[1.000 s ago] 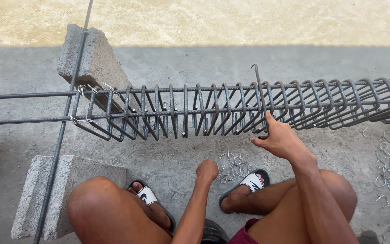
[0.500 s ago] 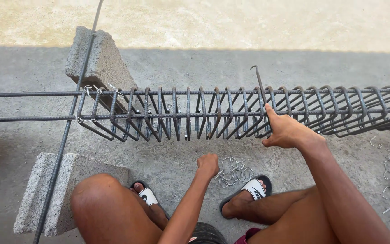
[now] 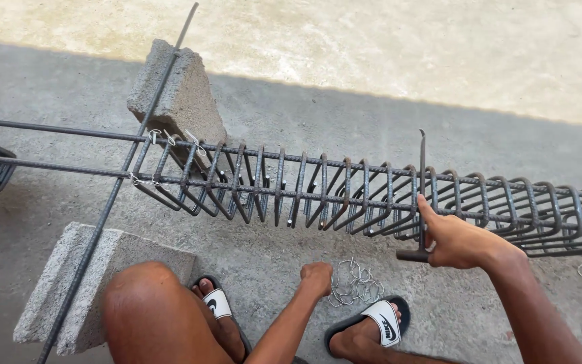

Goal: Tying wire around rebar intersections using a manual twisting tool to assemble a reinforcement cage

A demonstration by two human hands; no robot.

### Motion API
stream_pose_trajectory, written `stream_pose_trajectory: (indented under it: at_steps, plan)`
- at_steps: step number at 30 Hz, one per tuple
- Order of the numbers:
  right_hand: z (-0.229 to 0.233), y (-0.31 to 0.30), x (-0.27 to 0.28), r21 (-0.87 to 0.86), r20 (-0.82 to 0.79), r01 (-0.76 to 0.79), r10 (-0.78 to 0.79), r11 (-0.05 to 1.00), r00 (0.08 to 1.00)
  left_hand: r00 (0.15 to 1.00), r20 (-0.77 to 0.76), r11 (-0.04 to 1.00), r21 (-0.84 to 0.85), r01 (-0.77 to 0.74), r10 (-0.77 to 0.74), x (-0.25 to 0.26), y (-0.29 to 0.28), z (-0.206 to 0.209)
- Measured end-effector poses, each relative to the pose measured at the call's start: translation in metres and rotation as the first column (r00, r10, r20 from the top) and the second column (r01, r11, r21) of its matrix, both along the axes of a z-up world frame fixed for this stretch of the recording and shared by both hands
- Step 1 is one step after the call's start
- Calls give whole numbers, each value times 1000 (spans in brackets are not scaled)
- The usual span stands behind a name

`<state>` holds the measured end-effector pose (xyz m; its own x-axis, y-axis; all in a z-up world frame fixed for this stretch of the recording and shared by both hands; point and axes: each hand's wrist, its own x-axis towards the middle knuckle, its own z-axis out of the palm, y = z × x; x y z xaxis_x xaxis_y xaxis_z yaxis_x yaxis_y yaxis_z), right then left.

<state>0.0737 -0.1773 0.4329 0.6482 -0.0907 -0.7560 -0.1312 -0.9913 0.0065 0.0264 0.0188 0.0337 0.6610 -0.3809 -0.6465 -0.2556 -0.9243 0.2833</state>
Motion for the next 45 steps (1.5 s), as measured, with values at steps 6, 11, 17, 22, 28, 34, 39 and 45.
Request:
stream_pose_trajectory:
  at_steps: [6, 11, 17, 22, 28, 34, 39, 45]
  plan:
    - [0, -13, -7, 253, 58, 104, -122, 962, 991, 997, -39, 993, -100, -65, 62, 0, -12, 16]
    - [22, -5, -6, 142, 66, 153, -164, 978, 984, 996, -84, 990, -143, 11, -23, 9, -9, 44]
    - [96, 26, -26, 165, 276, 157, -198, 974, 940, 992, -122, 988, -155, -16, -3, 9, -11, 59]
    - [106, 22, -34, 181, 439, 141, -208, 973, 874, 997, -68, 990, -139, 38, -48, 13, -11, 84]
    - [87, 43, -33, 239, 446, 7, -116, 971, 888, 981, -118, 974, -184, 132, -155, 31, 3, 170]
    - [73, 59, -34, 255, 399, -96, -14, 962, 917, 960, -41, 958, -87, 272, -276, 39, -20, 140]
    - [57, 62, -31, 205, 338, -115, 40, 972, 940, 963, -5, 943, 204, 264, -269, 30, -44, 136]
    - [55, 52, -32, 288, 319, -105, 8, 952, 948, 959, -171, 910, 316, 269, -224, 34, -67, 128]
